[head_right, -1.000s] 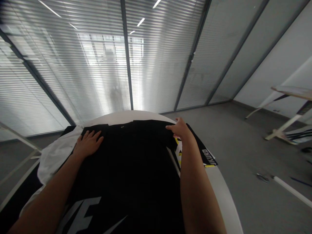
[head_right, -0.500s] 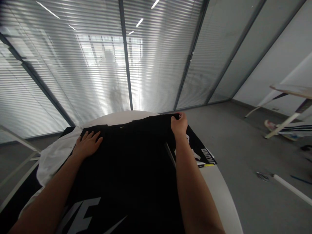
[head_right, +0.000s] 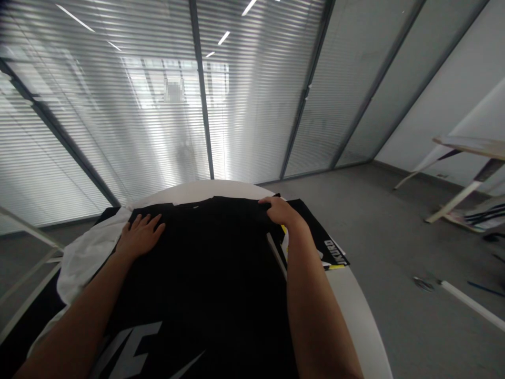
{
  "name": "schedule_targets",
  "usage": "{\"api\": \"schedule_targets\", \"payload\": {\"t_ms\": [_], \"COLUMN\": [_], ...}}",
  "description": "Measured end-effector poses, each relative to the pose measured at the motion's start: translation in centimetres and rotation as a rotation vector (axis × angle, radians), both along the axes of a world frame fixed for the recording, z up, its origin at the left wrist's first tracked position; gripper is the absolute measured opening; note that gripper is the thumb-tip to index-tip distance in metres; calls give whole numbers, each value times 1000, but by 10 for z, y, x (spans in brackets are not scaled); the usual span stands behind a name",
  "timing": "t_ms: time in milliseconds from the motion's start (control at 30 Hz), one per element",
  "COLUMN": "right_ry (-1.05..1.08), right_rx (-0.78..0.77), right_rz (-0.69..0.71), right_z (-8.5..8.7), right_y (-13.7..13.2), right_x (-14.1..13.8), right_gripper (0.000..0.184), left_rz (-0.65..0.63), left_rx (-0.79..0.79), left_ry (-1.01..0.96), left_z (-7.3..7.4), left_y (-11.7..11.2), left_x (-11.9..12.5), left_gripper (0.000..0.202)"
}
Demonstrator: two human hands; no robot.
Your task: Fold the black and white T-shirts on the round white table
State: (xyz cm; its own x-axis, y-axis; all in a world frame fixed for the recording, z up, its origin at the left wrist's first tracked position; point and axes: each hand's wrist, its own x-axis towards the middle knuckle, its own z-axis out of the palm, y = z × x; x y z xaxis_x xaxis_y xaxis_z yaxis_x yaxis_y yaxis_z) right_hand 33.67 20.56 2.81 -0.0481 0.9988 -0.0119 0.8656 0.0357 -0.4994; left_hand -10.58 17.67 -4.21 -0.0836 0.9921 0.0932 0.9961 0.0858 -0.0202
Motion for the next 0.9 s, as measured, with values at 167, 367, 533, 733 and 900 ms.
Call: {"api": "schedule_targets", "payload": {"t_ms": [167,367,533,733,900], "right_ry": [-45,-119,-123,-109,-130], "right_rx": [68,84,86,272,208], "right_rz": [-210,-261,-229,39,295], "right_z": [0,-8,-11,-1,1], "right_y": [1,6,12,10,-2], "right_x": [1,8,5,-12,-56], "right_gripper": [51,50,45,56,68], "left_rz": [-2,-4,-2,-1,-1], "left_rx": [-7,-15,-10,-11,-8], "left_ry": [-2,-7,-3,-3,7], "left_z": [1,2,3,2,1], "left_y": [0,0,-1,0,0], "left_x": [0,0,1,1,1], "left_gripper": [66,66,66,66,66]}}
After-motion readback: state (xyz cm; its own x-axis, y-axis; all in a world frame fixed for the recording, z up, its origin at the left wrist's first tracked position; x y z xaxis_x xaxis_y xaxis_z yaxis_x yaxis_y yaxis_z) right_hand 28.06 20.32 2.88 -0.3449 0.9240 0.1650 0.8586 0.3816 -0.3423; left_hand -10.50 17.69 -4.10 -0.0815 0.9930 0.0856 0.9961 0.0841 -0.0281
